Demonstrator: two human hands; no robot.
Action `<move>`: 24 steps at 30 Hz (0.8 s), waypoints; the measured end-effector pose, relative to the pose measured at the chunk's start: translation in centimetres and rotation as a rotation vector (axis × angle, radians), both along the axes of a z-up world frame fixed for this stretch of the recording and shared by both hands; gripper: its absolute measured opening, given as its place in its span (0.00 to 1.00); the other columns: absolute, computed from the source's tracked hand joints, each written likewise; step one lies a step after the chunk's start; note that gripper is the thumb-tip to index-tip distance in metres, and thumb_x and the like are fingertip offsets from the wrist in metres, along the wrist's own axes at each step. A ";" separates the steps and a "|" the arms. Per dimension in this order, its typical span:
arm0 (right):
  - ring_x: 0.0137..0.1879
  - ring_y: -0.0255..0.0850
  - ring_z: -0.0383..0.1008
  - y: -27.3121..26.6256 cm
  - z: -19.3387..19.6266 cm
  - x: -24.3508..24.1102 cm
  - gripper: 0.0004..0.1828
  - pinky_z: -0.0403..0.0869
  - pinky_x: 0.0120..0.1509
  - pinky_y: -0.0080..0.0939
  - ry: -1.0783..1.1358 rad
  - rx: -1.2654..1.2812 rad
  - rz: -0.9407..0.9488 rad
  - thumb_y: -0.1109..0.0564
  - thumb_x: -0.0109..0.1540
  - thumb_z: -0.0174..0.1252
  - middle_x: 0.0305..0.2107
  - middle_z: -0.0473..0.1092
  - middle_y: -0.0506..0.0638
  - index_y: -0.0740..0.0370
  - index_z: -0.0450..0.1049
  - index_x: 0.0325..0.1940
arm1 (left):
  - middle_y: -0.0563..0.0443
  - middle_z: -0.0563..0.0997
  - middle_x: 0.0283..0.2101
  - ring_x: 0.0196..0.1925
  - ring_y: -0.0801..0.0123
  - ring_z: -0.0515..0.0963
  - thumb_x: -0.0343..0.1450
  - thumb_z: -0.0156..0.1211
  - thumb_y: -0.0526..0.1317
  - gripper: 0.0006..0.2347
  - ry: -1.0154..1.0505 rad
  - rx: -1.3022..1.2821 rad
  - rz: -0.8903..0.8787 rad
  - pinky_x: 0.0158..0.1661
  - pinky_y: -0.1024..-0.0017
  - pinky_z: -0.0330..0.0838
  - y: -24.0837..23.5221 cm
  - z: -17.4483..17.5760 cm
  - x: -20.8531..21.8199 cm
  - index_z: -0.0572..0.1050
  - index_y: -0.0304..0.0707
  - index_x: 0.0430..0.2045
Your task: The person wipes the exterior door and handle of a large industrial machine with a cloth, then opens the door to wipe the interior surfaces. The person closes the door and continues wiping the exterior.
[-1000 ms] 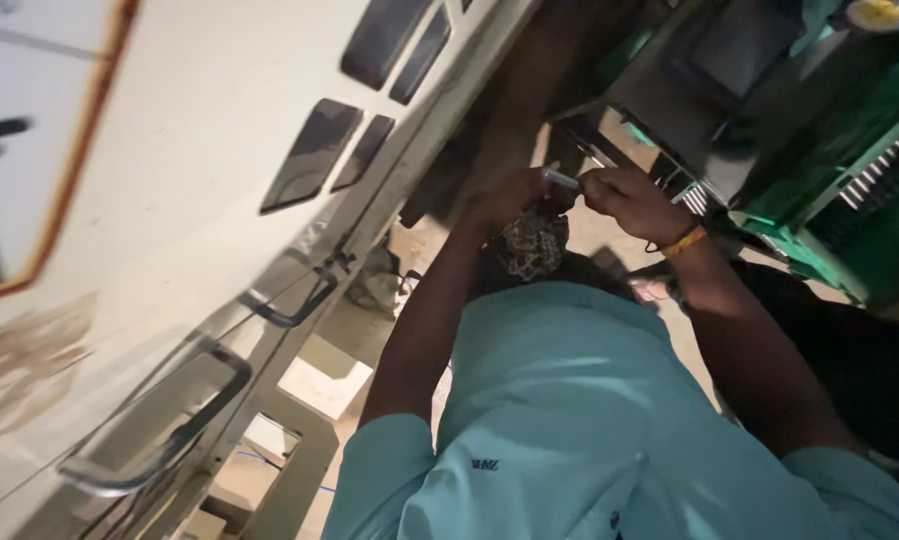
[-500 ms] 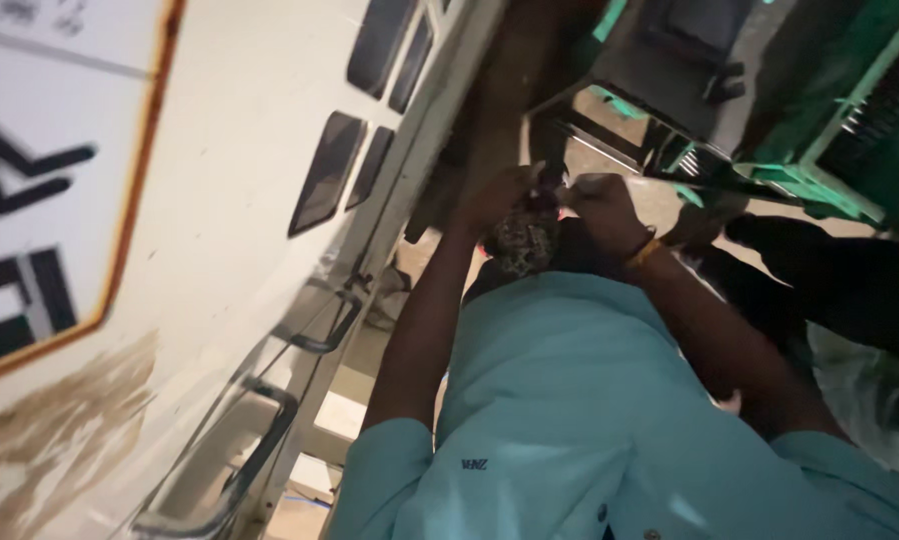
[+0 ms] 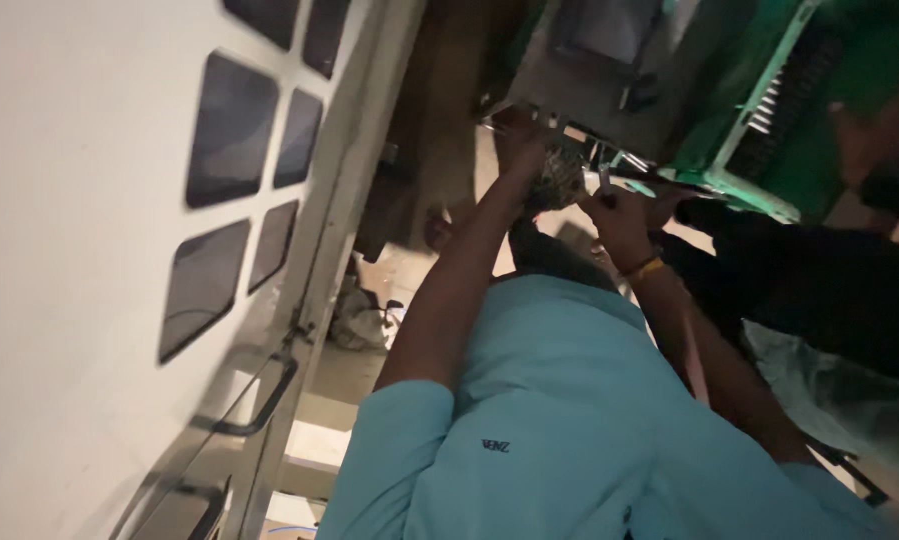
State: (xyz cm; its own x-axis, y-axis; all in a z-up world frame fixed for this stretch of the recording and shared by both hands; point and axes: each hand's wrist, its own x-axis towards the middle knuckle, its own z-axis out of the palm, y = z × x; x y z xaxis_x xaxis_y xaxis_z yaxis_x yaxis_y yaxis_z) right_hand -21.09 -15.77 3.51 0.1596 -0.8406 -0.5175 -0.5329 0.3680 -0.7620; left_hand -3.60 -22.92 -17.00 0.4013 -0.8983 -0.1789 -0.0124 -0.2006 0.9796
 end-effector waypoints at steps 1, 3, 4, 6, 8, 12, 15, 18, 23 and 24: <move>0.24 0.35 0.65 -0.7 -0.2 -0.6 0.15 0.69 0.23 0.43 -0.038 0.006 -0.019 0.49 0.62 0.65 0.20 0.63 0.45 0.63 0.73 0.35 | 0.34 0.81 0.46 0.49 0.44 0.83 0.68 0.61 0.56 0.23 -0.091 0.096 -0.039 0.49 0.51 0.76 -1.5 0.1 -0.4 0.78 0.31 0.42; 0.25 0.35 0.68 -2.4 -1.1 -2.0 0.16 0.74 0.21 0.43 -0.113 0.018 -0.055 0.49 0.62 0.65 0.24 0.65 0.45 0.64 0.73 0.40 | 0.32 0.79 0.53 0.54 0.43 0.79 0.75 0.51 0.61 0.26 -0.272 0.286 -0.113 0.52 0.51 0.72 -3.8 0.1 -1.0 0.77 0.34 0.51; 0.26 0.36 0.67 -3.4 -1.9 -2.7 0.15 0.75 0.23 0.45 -0.105 0.044 -0.082 0.50 0.62 0.65 0.25 0.66 0.47 0.64 0.73 0.43 | 0.34 0.80 0.53 0.54 0.44 0.79 0.74 0.49 0.61 0.26 -0.266 0.375 -0.161 0.52 0.51 0.71 -4.5 0.2 -1.3 0.78 0.37 0.51; 0.29 0.40 0.66 -5.8 -4.4 -3.9 0.16 0.76 0.28 0.49 -0.094 0.097 -0.127 0.51 0.62 0.63 0.28 0.67 0.50 0.63 0.72 0.48 | 0.38 0.81 0.52 0.55 0.46 0.79 0.73 0.45 0.61 0.25 -0.255 0.554 -0.251 0.53 0.51 0.71 -5.1 0.5 -1.4 0.78 0.42 0.50; 0.38 0.49 0.73 -8.5 -7.4 -4.9 0.17 0.76 0.41 0.54 0.015 -0.395 0.147 0.52 0.67 0.62 0.36 0.71 0.57 0.67 0.73 0.52 | 0.38 0.83 0.50 0.54 0.47 0.81 0.72 0.48 0.58 0.23 -0.309 0.437 -0.239 0.53 0.52 0.72 -4.7 1.3 -1.6 0.82 0.42 0.46; 0.60 0.67 0.70 -14.1 -13.3 -5.6 0.17 0.60 0.71 0.68 0.273 -1.012 0.480 0.56 0.71 0.55 0.54 0.74 0.68 0.71 0.73 0.61 | 0.44 0.88 0.41 0.49 0.55 0.85 0.65 0.52 0.54 0.18 -0.291 0.331 -0.226 0.52 0.57 0.73 -2.3 2.8 -2.6 0.86 0.44 0.30; 0.57 0.66 0.71 -16.7 -15.2 -5.7 0.19 0.68 0.65 0.63 0.373 -0.504 0.347 0.47 0.68 0.58 0.47 0.72 0.70 0.66 0.77 0.50 | 0.38 0.83 0.41 0.46 0.52 0.83 0.61 0.62 0.53 0.21 -0.171 0.249 0.032 0.46 0.57 0.75 0.3 2.4 -3.5 0.79 0.33 0.37; 0.59 0.71 0.67 -17.0 -15.0 -5.7 0.18 0.61 0.73 0.67 0.560 -0.669 0.540 0.49 0.69 0.59 0.48 0.70 0.74 0.70 0.76 0.45 | 0.43 0.86 0.41 0.47 0.56 0.85 0.72 0.52 0.53 0.17 -0.173 0.241 -0.250 0.52 0.59 0.75 0.6 0.1 -4.9 0.84 0.42 0.34; 0.61 0.71 0.68 -14.4 -12.6 -5.8 0.17 0.65 0.69 0.64 0.348 -0.871 0.566 0.55 0.67 0.58 0.55 0.69 0.72 0.70 0.74 0.55 | 0.43 0.85 0.39 0.44 0.53 0.84 0.72 0.52 0.50 0.15 -0.436 0.203 -0.380 0.47 0.56 0.75 -1.2 -3.8 -8.3 0.83 0.43 0.34; 0.61 0.70 0.68 -14.0 -12.2 -5.7 0.19 0.65 0.69 0.63 0.310 -0.895 0.562 0.56 0.67 0.57 0.54 0.69 0.71 0.70 0.74 0.59 | 0.43 0.85 0.38 0.44 0.53 0.84 0.72 0.52 0.50 0.14 -0.463 0.175 -0.386 0.46 0.56 0.75 -1.6 -4.1 -8.9 0.82 0.43 0.34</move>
State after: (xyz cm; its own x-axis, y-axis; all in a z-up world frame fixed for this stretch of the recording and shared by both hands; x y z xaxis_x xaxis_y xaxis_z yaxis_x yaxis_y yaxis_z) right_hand -26.77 -29.77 -8.67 0.6053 -0.7801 0.1585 -0.6658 -0.6053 -0.4363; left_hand -12.51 -24.57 -21.12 0.1250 -0.9671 -0.2214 -0.5309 -0.2537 0.8086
